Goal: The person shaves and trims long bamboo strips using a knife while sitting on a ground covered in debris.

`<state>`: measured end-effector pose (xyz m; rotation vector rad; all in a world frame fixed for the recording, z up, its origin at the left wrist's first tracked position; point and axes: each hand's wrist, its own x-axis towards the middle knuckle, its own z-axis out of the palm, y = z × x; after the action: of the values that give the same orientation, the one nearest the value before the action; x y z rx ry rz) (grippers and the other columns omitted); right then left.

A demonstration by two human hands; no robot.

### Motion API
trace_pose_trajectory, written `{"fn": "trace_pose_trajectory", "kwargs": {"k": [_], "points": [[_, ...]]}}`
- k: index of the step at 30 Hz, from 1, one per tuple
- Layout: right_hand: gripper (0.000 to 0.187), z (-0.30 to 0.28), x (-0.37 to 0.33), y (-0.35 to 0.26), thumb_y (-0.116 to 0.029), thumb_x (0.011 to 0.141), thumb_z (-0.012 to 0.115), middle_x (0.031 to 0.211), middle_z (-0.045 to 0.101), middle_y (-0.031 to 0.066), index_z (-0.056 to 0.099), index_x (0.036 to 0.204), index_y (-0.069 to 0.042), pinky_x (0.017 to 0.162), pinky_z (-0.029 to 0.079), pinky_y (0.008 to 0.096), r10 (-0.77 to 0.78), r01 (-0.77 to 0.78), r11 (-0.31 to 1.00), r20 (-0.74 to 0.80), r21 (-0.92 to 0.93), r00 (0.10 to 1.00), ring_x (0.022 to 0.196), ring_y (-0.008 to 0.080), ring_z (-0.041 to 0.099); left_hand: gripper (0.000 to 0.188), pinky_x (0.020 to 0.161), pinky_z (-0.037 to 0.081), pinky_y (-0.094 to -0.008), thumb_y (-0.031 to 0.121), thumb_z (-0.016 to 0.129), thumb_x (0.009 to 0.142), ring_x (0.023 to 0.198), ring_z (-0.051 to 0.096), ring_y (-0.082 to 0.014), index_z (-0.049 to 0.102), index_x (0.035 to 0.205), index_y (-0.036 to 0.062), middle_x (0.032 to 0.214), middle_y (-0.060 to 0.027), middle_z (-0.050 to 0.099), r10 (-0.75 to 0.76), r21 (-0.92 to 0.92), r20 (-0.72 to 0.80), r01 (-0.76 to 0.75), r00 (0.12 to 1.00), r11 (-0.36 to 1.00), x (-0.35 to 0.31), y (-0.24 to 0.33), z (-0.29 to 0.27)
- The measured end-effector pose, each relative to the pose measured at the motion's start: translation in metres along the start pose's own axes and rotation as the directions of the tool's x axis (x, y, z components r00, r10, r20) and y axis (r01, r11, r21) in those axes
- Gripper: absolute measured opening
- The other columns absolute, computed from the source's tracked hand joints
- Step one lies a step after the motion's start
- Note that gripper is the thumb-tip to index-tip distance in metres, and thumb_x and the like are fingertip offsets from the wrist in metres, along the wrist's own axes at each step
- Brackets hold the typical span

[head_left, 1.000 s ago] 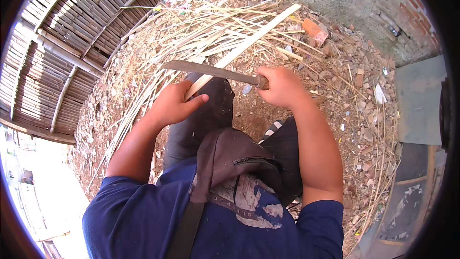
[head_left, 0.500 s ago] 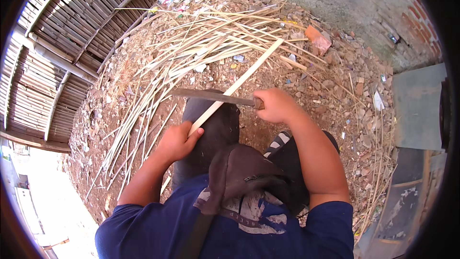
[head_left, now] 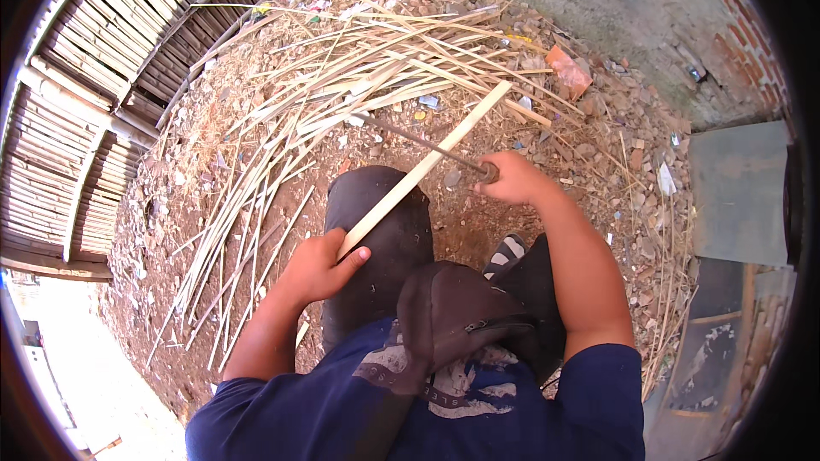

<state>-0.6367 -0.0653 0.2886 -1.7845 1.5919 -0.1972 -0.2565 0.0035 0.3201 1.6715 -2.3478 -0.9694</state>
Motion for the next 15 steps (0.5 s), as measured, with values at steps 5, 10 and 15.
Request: {"fn": "trace_pose_trajectory", "kwargs": {"k": [5,10,15], "points": [[0.037,0.009,0.003,-0.003,-0.026,0.075,0.079,0.088,0.071,0.0176,0.07,0.102,-0.003,0.078,0.054,0.0453,-0.062,0.061,0.998,-0.214,-0.012,0.975,0.088,0.0349,0.07,0.055,0.07,0.05,-0.0535,0.053,0.063,0.094,0.078,0.065,-0.0497,0.057,0.085,-0.0006,0.076,-0.0281,0.064,-0.052,-0.039,-0.028,0.051,0.998,0.998,-0.004,0.003,-0.003],[0.028,0.014,-0.012,-0.058,-0.022,0.073,0.073,0.088,0.071,0.019,0.07,0.097,-0.007,0.077,0.054,0.049,-0.127,0.118,0.953,-0.014,-0.28,0.992,0.086,0.0404,0.068,0.061,0.072,0.051,-0.0538,0.058,0.066,0.09,0.08,0.065,-0.0501,0.056,0.085,-0.0016,0.077,-0.0288,0.064,-0.07,-0.004,-0.02,0.07,0.997,0.998,-0.007,0.003,-0.003],[0.029,0.012,-0.003,-0.045,-0.022,0.073,0.074,0.083,0.07,0.0179,0.069,0.098,-0.009,0.076,0.054,0.0477,-0.101,0.086,0.972,-0.056,-0.218,0.993,0.085,0.0393,0.068,0.064,0.072,0.051,-0.054,0.061,0.068,0.088,0.079,0.065,-0.0501,0.056,0.086,-0.0019,0.076,-0.0291,0.064,-0.017,0.039,-0.022,0.018,1.0,0.999,-0.006,0.002,-0.001]]}}
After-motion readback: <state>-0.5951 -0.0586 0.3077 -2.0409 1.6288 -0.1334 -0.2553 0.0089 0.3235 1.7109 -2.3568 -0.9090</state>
